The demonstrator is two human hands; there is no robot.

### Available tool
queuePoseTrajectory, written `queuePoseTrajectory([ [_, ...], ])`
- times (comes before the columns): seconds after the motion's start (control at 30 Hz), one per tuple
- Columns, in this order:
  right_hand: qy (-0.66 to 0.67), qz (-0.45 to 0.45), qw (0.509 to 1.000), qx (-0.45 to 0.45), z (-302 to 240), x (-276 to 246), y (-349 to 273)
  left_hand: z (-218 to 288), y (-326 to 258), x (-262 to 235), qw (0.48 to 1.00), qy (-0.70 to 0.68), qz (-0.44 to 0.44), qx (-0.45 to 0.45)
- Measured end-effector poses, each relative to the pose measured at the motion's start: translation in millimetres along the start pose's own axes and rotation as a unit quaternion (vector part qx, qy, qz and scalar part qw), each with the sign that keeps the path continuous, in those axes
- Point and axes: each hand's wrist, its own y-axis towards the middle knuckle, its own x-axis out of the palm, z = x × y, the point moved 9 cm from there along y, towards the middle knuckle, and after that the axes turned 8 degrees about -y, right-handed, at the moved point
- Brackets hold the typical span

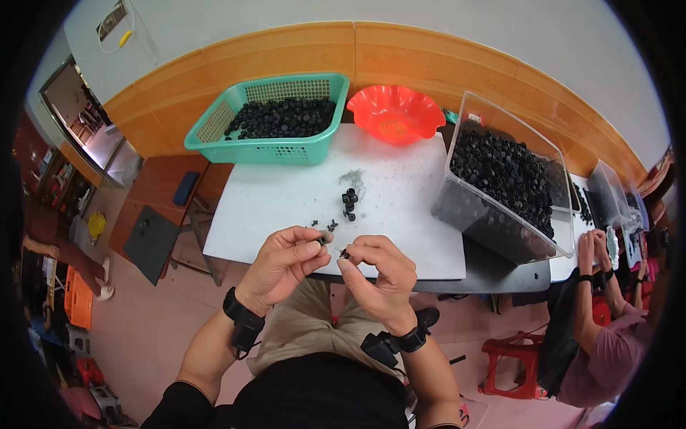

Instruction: Assembling small black plastic components by hand on a white work table.

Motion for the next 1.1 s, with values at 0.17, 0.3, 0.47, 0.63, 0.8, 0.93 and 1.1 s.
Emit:
queuePoseTrajectory([
  [0.17,-0.077,0.027,0.992,-0.096,-22,4,5,-17,-4,5,0.997,-0.069,-0.024,-0.019],
  [0.3,-0.113,0.046,0.986,-0.116,-27,4,2,-31,-10,15,0.993,-0.110,-0.029,-0.029],
  [0.47,-0.102,0.051,0.985,-0.127,-29,2,-2,-33,-14,18,0.993,-0.110,-0.028,-0.024],
  [0.63,-0.094,0.053,0.987,-0.123,-28,1,-3,-33,-16,17,0.995,-0.100,-0.021,-0.021],
  [0.8,-0.095,0.054,0.987,-0.117,-30,1,-3,-35,-17,16,0.995,-0.092,-0.016,-0.025],
  [0.93,-0.095,0.048,0.989,-0.108,-31,-2,-6,-38,-19,5,0.991,-0.128,0.019,-0.031],
  [1.1,-0.092,0.025,0.990,-0.106,-32,0,-8,-39,-21,3,0.990,-0.136,0.035,-0.028],
])
